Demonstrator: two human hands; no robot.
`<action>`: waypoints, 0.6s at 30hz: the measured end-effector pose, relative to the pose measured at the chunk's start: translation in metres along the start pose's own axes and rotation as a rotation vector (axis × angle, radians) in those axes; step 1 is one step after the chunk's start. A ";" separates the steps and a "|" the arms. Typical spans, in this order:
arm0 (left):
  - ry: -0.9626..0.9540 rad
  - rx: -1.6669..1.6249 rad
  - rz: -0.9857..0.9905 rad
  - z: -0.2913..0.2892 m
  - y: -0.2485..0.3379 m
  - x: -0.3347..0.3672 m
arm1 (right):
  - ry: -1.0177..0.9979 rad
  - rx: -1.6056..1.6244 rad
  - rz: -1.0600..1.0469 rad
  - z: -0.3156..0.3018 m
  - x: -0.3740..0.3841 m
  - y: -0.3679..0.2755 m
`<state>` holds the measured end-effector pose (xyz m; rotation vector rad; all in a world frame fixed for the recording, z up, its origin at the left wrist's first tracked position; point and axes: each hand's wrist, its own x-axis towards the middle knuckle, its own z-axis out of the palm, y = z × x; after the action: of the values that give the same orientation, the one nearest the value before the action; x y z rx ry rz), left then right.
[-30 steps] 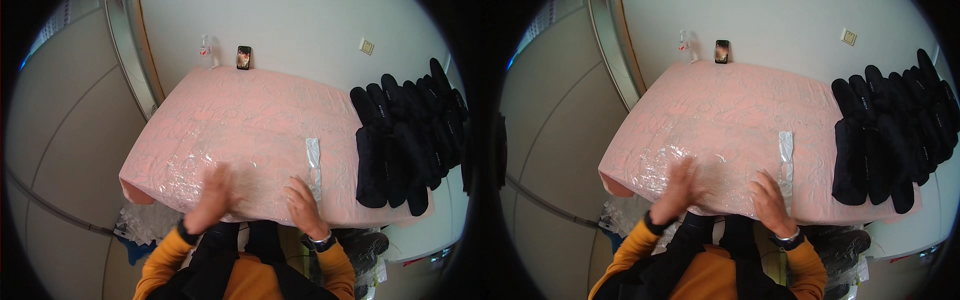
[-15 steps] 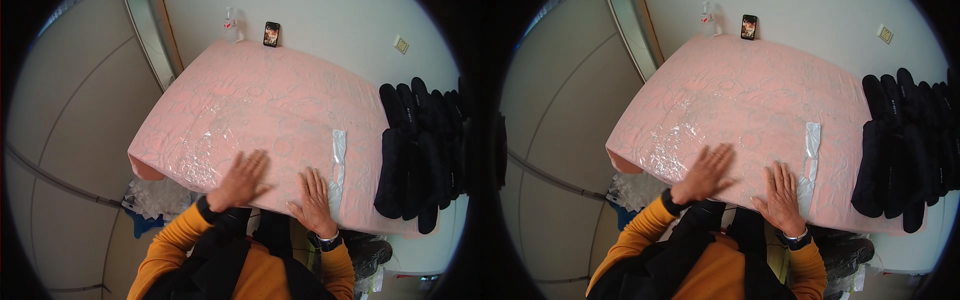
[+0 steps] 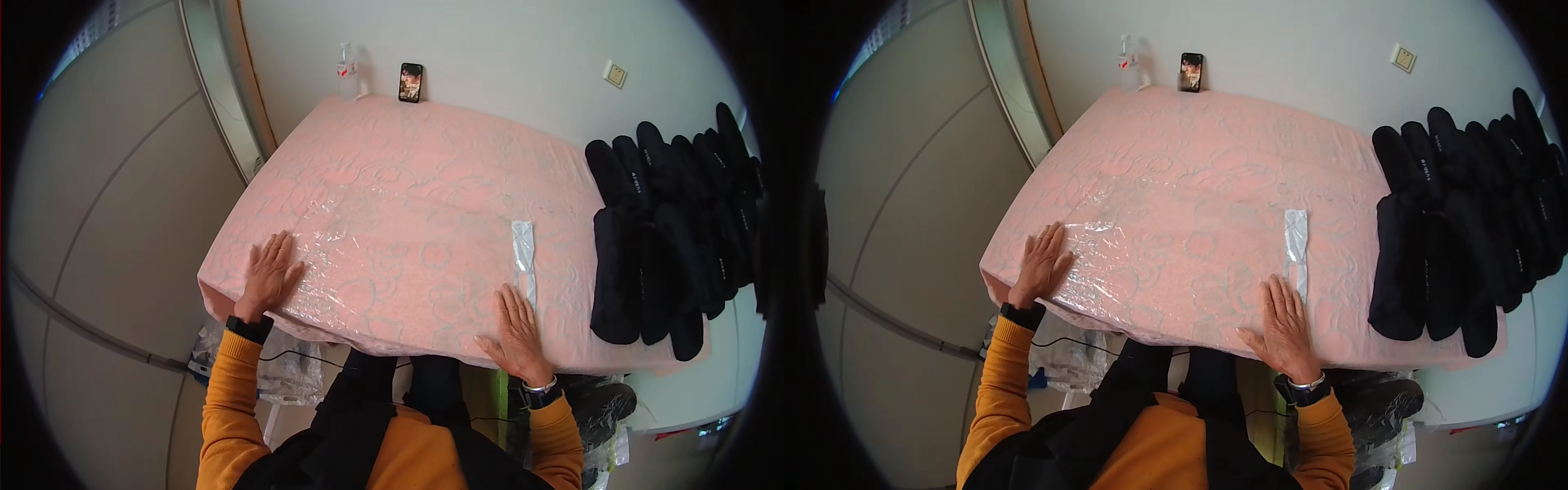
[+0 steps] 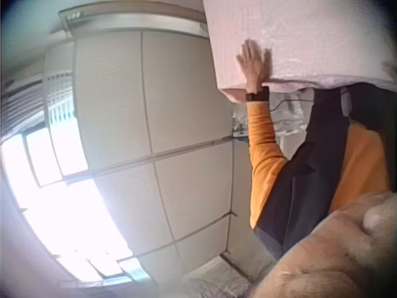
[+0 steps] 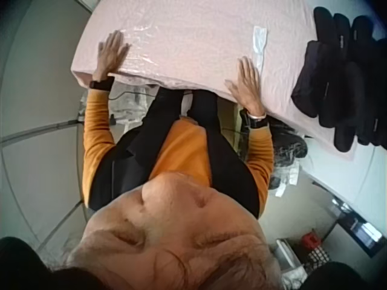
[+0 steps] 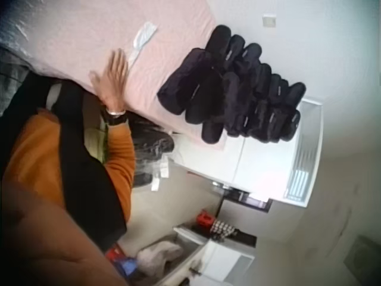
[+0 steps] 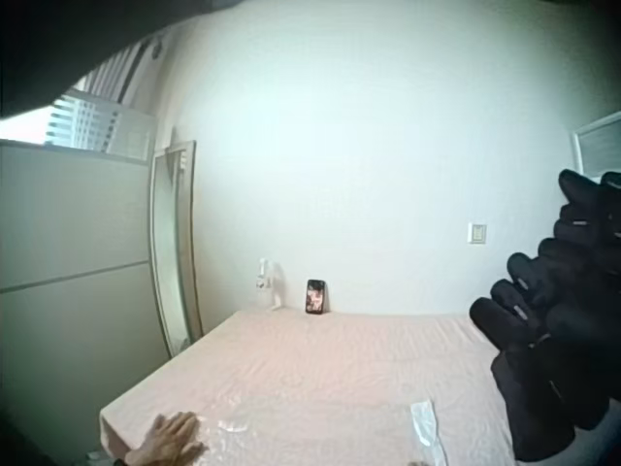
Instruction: The person smooths a plastic bag on a table, picks up a phone, and then returns to smoothing the bag. They pick up a black cushion, slide it into the plastic bag, and lift the packaged cushion from the table.
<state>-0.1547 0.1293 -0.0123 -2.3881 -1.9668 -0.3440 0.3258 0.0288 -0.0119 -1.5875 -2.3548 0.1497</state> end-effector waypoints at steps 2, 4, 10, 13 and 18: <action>0.034 0.023 -0.029 -0.009 0.005 -0.005 | 0.016 -0.008 0.004 -0.007 -0.009 -0.001; 0.132 0.073 0.012 -0.014 0.018 -0.011 | 0.048 -0.026 0.035 -0.015 -0.017 -0.004; 0.290 -0.228 0.473 -0.024 0.151 -0.044 | 0.131 -0.135 0.268 -0.027 -0.040 -0.037; 0.114 -0.297 0.654 -0.021 0.222 -0.062 | 0.157 0.081 0.089 -0.029 -0.040 -0.059; 0.047 -0.544 0.749 -0.001 0.276 -0.053 | 0.186 -0.037 -0.015 -0.022 -0.031 -0.061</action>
<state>0.1037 0.0225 0.0114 -3.1511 -0.8908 -0.9528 0.2892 -0.0248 0.0183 -1.5283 -2.2381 -0.0432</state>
